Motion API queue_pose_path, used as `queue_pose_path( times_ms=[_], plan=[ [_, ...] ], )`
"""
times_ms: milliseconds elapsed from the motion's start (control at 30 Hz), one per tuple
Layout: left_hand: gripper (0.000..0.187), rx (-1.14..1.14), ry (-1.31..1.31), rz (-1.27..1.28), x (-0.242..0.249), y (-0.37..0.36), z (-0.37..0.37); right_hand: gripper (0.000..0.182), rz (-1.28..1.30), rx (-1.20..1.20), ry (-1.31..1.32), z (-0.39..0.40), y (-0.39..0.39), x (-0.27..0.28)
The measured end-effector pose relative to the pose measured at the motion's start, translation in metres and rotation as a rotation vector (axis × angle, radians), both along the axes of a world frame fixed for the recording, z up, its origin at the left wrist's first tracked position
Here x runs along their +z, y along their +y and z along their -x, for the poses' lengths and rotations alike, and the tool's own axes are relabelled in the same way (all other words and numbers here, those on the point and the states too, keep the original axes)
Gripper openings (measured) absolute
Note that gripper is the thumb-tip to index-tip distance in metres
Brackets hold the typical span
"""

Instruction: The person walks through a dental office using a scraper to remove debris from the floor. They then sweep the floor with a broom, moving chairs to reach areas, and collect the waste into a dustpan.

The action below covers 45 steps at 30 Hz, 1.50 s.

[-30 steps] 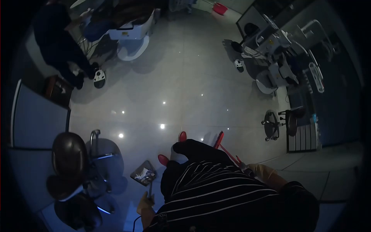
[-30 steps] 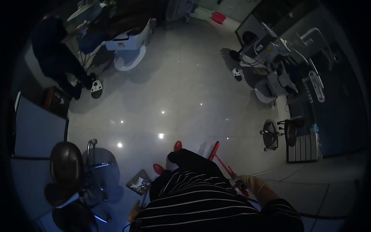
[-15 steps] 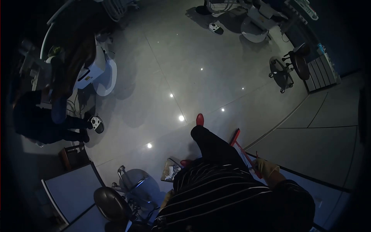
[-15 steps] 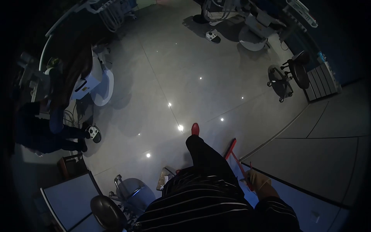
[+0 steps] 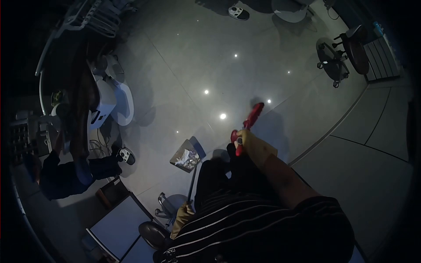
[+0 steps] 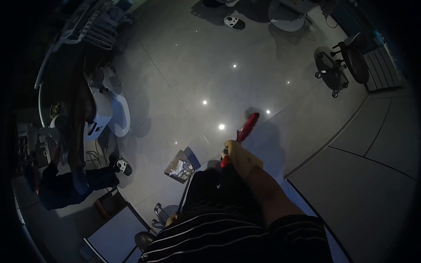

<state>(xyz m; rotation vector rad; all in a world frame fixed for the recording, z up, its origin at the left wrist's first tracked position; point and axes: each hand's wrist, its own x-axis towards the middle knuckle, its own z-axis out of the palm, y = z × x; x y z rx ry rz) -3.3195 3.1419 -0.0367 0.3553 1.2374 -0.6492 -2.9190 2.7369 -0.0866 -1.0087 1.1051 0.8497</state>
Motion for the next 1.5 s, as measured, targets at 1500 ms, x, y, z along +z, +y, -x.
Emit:
queue_pose_path(
  times_ms=[1500],
  plan=[
    [0.03, -0.12, 0.175, 0.076, -0.149, -0.008, -0.32, 0.036, 0.392, 0.275, 0.058, -0.054, -0.224, 0.109]
  ],
)
